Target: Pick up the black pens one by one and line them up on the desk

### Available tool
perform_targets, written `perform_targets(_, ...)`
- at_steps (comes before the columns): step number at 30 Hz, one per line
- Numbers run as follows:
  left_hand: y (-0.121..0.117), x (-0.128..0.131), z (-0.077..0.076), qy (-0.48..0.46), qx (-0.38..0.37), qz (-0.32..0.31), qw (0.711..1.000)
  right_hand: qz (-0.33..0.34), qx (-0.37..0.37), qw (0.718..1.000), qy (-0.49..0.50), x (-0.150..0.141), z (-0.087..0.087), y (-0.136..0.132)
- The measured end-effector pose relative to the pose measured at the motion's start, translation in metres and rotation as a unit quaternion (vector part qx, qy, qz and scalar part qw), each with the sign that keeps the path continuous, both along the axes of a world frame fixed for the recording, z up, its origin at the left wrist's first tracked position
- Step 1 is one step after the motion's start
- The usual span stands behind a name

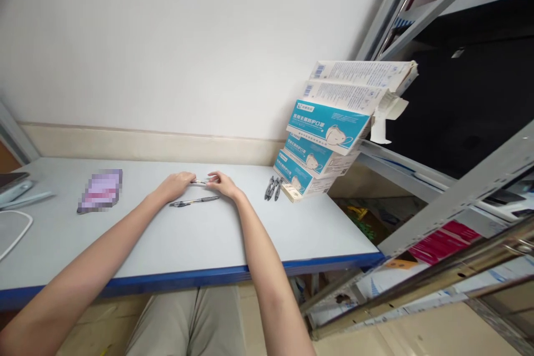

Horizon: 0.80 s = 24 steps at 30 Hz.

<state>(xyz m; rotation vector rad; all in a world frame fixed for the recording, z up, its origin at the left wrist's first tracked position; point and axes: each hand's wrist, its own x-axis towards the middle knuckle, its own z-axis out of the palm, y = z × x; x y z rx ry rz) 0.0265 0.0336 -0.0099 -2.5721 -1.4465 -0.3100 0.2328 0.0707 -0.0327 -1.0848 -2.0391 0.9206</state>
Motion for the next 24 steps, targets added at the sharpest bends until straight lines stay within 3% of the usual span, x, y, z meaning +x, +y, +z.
perform_targets(5,0.002,-0.002,-0.002,-0.027,-0.002,0.008,1.000,0.036,-0.027,0.999,-0.032,-0.001,0.002,-0.004)
perform_targets(10,0.003,-0.009,-0.003,-0.042,-0.016,0.036,0.998,-0.035,0.077,0.992,-0.098,0.005,0.006,-0.006)
perform_targets(15,0.003,-0.014,0.001,-0.060,-0.015,0.063,0.996,-0.055,0.108,0.986,-0.111,0.012,0.010,-0.005)
perform_targets(24,0.004,-0.001,-0.001,-0.044,-0.020,0.010,0.999,0.001,0.124,0.990,-0.070,-0.003,0.004,-0.011)
